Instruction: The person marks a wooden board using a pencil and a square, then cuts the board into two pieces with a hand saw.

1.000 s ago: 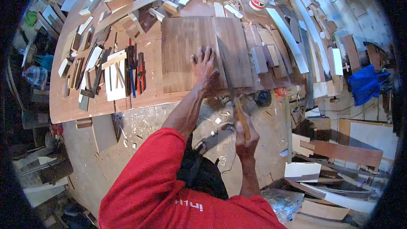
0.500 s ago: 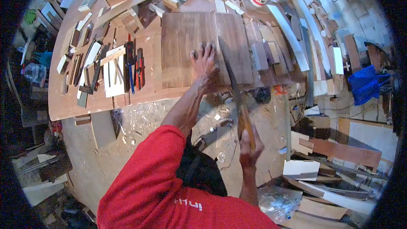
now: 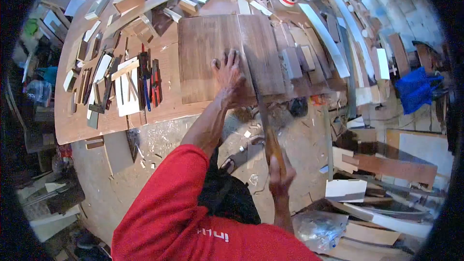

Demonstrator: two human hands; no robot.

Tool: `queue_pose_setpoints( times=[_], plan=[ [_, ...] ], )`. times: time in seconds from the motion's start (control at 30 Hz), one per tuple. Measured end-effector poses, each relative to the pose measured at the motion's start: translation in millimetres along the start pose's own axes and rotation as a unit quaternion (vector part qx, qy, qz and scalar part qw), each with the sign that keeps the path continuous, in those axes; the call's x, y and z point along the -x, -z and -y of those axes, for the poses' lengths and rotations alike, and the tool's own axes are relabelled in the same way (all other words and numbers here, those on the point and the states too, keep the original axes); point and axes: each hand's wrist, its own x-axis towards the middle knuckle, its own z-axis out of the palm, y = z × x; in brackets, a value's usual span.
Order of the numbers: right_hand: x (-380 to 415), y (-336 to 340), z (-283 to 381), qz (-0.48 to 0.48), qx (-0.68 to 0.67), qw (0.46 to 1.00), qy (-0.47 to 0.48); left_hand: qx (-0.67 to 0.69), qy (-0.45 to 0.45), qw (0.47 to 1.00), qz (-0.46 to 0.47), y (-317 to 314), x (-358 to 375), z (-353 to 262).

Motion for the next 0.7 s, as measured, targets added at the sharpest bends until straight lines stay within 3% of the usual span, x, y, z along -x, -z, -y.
queue_pose_setpoints(
  times=[0.07, 0.13, 0.2, 0.27, 0.33, 0.37, 0.47, 0.5, 0.6, 0.7],
  plan=[
    [20, 15, 23, -0.002, -0.043, 0.993, -0.11, 0.033, -0.012, 0.999, -0.01, 5, 9, 2],
    [-8, 0, 6, -0.022, -0.029, 0.994, -0.102, 0.032, -0.013, 0.999, -0.013, 2, 8, 2],
    [-25, -15, -18, 0.041, 0.015, 0.997, -0.059, 0.026, -0.019, 0.999, -0.011, 4, 9, 3],
    [-9, 0, 6, 0.064, 0.033, 0.993, -0.093, 0.038, -0.005, 0.999, -0.004, 7, 4, 1],
    [11, 9, 20, -0.029, -0.038, 0.999, -0.004, 0.024, -0.004, 0.999, -0.022, 5, -3, 3],
    [8, 11, 16, -0.003, -0.034, 0.998, -0.061, 0.015, -0.015, 0.999, -0.032, 6, 5, 1],
    [-36, -14, 5, 0.04, -0.006, 0.993, -0.108, 0.03, -0.003, 1.0, 0.005, 15, 5, -1],
    [-32, -13, 0, 0.037, 0.03, 0.997, -0.068, 0.027, -0.007, 1.0, -0.001, 15, -3, 1],
    [8, 11, 13, 0.026, -0.029, 0.995, -0.096, 0.059, 0.003, 0.998, 0.004, 10, 0, 0],
    [3, 4, 12, 0.003, -0.017, 0.999, -0.047, 0.006, -0.014, 1.0, 0.017, 14, 15, -2]
  ],
)
